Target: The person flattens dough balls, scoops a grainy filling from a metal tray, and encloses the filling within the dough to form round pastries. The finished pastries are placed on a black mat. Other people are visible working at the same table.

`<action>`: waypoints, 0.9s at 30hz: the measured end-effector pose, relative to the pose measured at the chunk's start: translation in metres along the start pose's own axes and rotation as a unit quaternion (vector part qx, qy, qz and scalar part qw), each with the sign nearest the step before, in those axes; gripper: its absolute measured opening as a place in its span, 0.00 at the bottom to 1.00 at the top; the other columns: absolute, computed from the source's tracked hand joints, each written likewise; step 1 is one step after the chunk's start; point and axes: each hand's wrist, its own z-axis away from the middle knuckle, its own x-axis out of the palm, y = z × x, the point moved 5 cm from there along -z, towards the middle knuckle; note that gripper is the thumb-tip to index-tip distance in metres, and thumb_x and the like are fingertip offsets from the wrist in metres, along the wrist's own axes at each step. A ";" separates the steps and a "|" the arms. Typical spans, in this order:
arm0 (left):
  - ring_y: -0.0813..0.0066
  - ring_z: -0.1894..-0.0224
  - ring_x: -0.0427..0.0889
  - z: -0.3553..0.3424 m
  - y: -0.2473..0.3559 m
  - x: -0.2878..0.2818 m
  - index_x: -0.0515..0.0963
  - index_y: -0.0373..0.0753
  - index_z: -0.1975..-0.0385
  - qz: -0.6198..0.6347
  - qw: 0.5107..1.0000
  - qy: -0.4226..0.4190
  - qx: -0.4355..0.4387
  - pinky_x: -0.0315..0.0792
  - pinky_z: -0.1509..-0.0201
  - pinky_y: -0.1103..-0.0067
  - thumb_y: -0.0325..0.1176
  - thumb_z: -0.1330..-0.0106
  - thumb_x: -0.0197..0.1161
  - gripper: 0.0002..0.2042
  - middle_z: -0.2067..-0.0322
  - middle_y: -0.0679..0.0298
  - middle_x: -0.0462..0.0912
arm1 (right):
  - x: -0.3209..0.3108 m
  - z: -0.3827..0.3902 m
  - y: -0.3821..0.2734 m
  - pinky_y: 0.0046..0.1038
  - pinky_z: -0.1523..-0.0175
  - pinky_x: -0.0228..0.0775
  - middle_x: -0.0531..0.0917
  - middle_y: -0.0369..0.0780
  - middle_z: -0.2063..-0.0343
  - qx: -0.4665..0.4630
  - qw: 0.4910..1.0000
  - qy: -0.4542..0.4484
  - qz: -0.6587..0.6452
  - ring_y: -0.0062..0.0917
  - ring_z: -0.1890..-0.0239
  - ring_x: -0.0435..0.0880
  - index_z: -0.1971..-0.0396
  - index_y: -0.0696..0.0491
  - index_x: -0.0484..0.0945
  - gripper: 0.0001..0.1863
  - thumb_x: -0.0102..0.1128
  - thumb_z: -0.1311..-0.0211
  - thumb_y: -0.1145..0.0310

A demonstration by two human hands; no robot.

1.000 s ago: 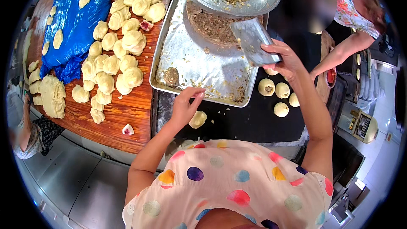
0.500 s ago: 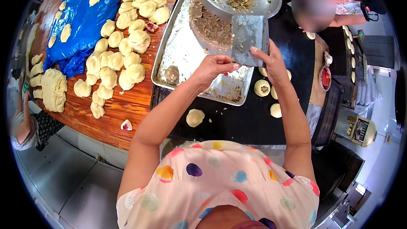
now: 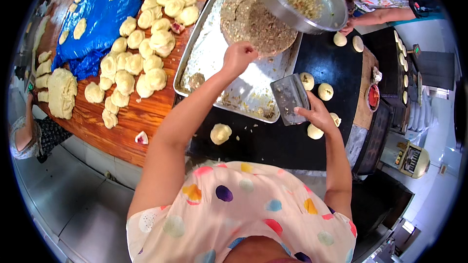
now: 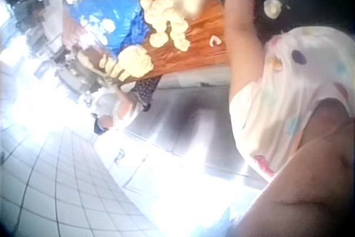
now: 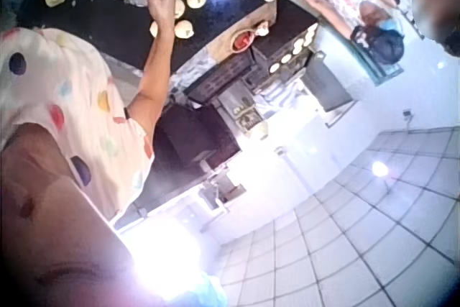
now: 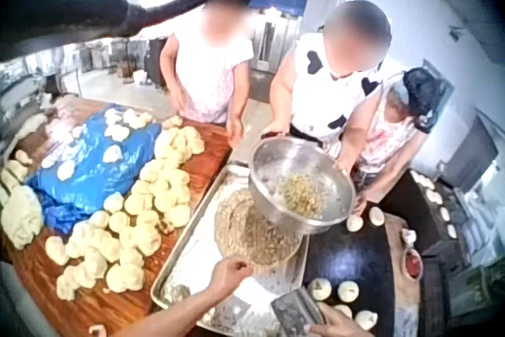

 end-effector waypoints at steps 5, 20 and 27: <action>0.54 0.49 0.79 0.050 -0.011 0.007 0.78 0.37 0.49 -0.424 0.854 -0.109 0.280 0.70 0.42 0.64 0.29 0.44 0.63 0.20 0.51 0.52 0.81 | 0.004 0.006 0.020 0.24 0.64 0.77 0.81 0.40 0.61 0.044 0.987 0.105 -0.112 0.20 0.65 0.81 0.46 0.60 0.68 0.23 0.62 0.40 0.72; 0.76 0.58 0.77 0.214 -0.026 -0.147 0.70 0.33 0.49 0.441 0.854 0.254 -0.109 0.73 0.56 0.78 0.37 0.32 0.59 0.17 0.57 0.62 0.78 | 0.292 -0.049 -0.198 0.38 0.47 0.73 0.80 0.47 0.52 -0.400 0.851 0.077 0.331 0.44 0.50 0.80 0.49 0.57 0.73 0.23 0.65 0.48 0.77; 0.71 0.62 0.80 0.366 -0.144 -0.375 0.73 0.34 0.56 0.406 0.711 0.542 -0.190 0.78 0.63 0.74 0.28 0.38 0.60 0.12 0.62 0.62 0.79 | 0.415 -0.042 -0.235 0.37 0.40 0.69 0.77 0.47 0.44 -0.404 0.871 -0.119 0.253 0.42 0.43 0.76 0.41 0.55 0.70 0.28 0.65 0.44 0.76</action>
